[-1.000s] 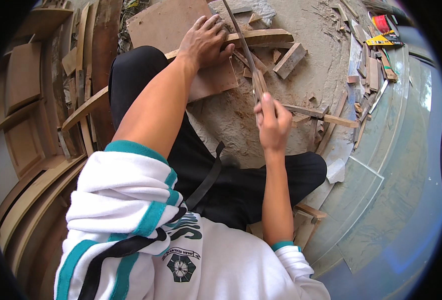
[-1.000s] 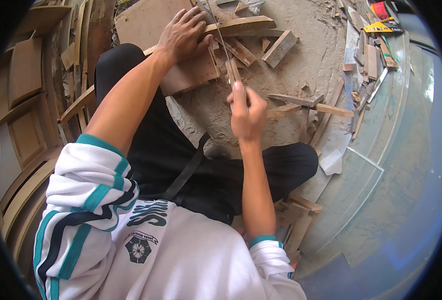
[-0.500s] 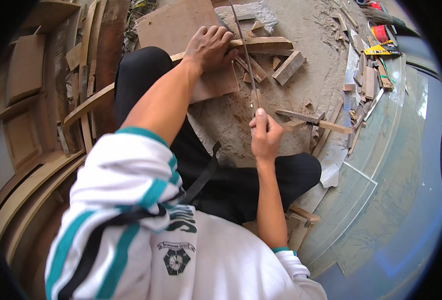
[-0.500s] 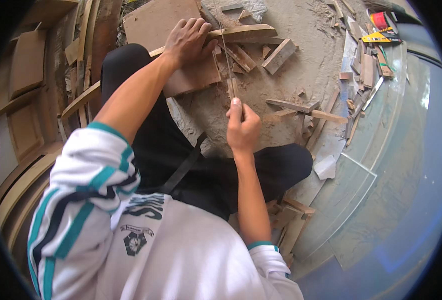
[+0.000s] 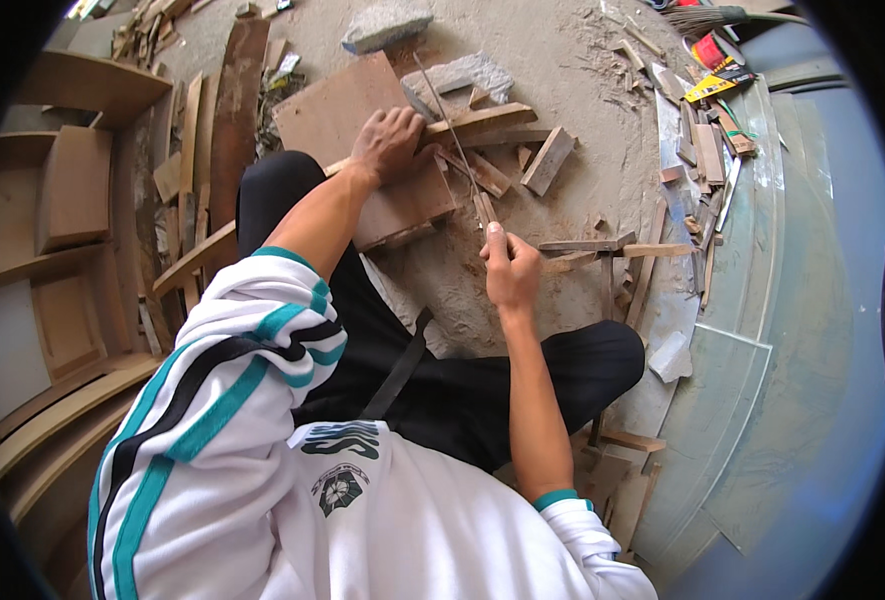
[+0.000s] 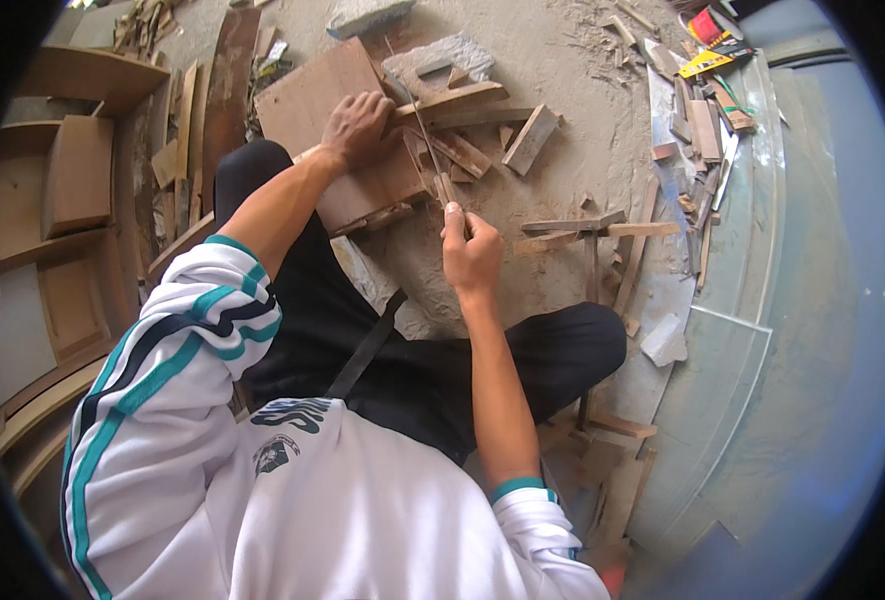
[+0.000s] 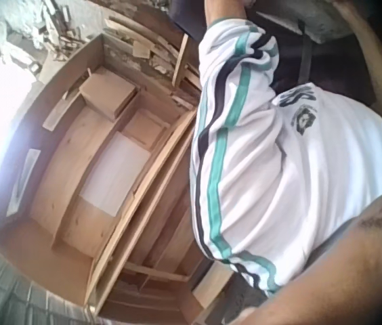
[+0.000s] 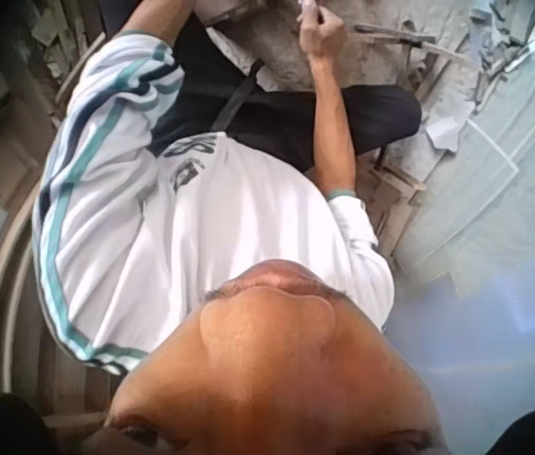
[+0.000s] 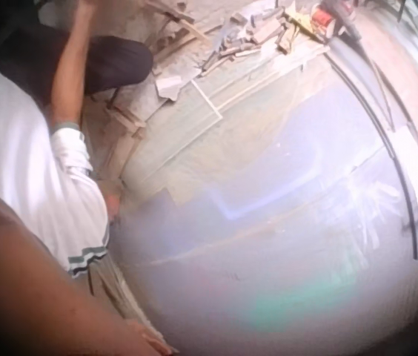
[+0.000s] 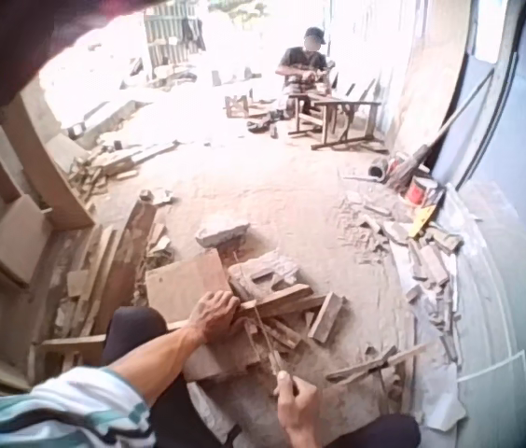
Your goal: The person assembles a wooden frame by hammering pieces together, fitting curved slats, and sawing a small block. They repeatedly adjust and test the fit of the components on the floor.
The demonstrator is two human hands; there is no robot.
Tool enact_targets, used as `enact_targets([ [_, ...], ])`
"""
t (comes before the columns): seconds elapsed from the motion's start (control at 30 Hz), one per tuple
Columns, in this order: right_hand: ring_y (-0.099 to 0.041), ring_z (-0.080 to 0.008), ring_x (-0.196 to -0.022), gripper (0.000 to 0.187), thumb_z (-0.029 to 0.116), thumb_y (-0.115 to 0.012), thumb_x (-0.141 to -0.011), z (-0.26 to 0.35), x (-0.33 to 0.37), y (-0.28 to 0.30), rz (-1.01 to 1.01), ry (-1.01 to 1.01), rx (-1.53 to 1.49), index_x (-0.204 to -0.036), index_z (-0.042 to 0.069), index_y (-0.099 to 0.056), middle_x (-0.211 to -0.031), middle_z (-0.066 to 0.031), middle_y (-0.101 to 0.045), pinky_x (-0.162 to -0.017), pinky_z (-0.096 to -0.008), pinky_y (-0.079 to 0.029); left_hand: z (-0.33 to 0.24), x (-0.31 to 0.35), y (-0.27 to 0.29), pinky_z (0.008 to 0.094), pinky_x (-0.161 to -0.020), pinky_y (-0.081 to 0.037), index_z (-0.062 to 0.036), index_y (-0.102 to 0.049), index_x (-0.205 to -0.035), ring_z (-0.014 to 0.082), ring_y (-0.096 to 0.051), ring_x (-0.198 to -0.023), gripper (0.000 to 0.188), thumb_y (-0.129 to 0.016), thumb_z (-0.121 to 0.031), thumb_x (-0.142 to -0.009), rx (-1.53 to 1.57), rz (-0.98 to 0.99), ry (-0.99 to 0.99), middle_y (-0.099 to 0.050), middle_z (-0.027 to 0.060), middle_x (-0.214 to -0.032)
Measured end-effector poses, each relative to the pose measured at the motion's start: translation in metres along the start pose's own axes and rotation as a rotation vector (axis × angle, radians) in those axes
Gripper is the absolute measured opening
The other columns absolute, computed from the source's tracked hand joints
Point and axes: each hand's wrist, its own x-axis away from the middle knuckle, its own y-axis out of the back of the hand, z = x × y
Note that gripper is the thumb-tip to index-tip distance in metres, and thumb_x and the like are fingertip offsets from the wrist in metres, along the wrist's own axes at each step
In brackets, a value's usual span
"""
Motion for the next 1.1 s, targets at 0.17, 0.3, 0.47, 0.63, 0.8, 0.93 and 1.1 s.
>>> enact_targets([
  [0.17, -0.053, -0.0151, -0.053, 0.052, 0.041, -0.058, -0.098, -0.009, -0.007, 0.026, 0.003, -0.041, -0.007, -0.066, 0.001, -0.064, -0.052, -0.0052, -0.053, -0.054, -0.034, -0.04, -0.024, -0.024, 0.002, 0.0415, -0.094, -0.043, -0.0072, -0.061, -0.11, 0.0277, -0.06, -0.105, 0.045, -0.061, -0.049, -0.093, 0.046, 0.022, -0.051, -0.063, 0.0114, -0.109],
  [0.3, -0.047, -0.0123, -0.053, 0.053, 0.042, -0.058, -0.098, -0.021, -0.012, 0.027, 0.047, -0.085, -0.102, -0.065, 0.001, -0.063, -0.053, -0.0017, -0.049, -0.052, -0.0319, -0.036, -0.02, -0.024, 0.005, 0.044, -0.105, -0.039, -0.004, -0.067, -0.099, 0.0308, -0.062, -0.106, 0.054, -0.058, -0.057, -0.094, 0.037, 0.08, -0.088, -0.067, 0.0144, -0.1],
  [0.47, -0.045, -0.0098, -0.053, 0.052, 0.042, -0.057, -0.099, -0.016, -0.003, 0.021, 0.054, -0.152, -0.153, -0.066, 0.002, -0.062, -0.054, -0.0003, -0.047, -0.052, -0.0296, -0.034, -0.018, -0.026, -0.006, 0.045, -0.116, -0.032, -0.0002, -0.068, -0.093, 0.033, -0.065, -0.104, 0.064, -0.057, -0.063, -0.093, 0.133, 0.109, -0.055, -0.071, 0.0184, -0.088],
  [0.63, -0.044, -0.0086, -0.053, 0.05, 0.038, -0.056, -0.101, -0.006, 0.003, 0.026, 0.055, -0.173, -0.157, -0.067, 0.001, -0.061, -0.055, 0.0002, -0.047, -0.051, -0.0285, -0.031, -0.022, -0.03, -0.005, 0.0454, -0.116, -0.031, 0.0011, -0.067, -0.091, 0.0338, -0.065, -0.102, 0.064, -0.056, -0.062, -0.093, 0.165, 0.193, -0.015, -0.071, 0.0197, -0.084],
  [0.8, -0.042, -0.0076, -0.053, 0.05, 0.036, -0.055, -0.102, 0.003, 0.016, 0.052, 0.086, -0.24, -0.137, -0.068, 0.0, -0.06, -0.057, 0.0005, -0.047, -0.051, -0.0283, -0.03, -0.018, -0.025, -0.01, 0.0448, -0.115, -0.031, 0.0021, -0.065, -0.092, 0.0341, -0.066, -0.099, 0.064, -0.056, -0.061, -0.093, 0.186, 0.183, -0.005, -0.07, 0.0205, -0.081],
  [0.93, -0.041, -0.0067, -0.052, 0.05, 0.037, -0.056, -0.103, 0.014, 0.024, 0.063, 0.091, -0.225, -0.086, -0.068, 0.001, -0.059, -0.056, 0.0013, -0.046, -0.05, -0.0268, -0.03, -0.013, -0.025, -0.01, 0.0456, -0.116, -0.032, 0.0012, -0.064, -0.091, 0.0342, -0.065, -0.097, 0.059, -0.058, -0.057, -0.094, 0.168, 0.137, -0.034, -0.068, 0.019, -0.079],
  [1.1, -0.039, -0.0058, -0.05, 0.05, 0.038, -0.054, -0.104, 0.015, -0.038, 0.018, 0.078, -0.059, -0.07, -0.068, 0.004, -0.057, -0.056, 0.0026, -0.044, -0.048, -0.0259, -0.027, -0.015, -0.031, -0.014, 0.0479, -0.116, -0.032, -0.0002, -0.062, -0.089, 0.0344, -0.063, -0.092, 0.051, -0.062, -0.051, -0.094, 0.198, 0.102, -0.056, -0.065, 0.0164, -0.075],
])
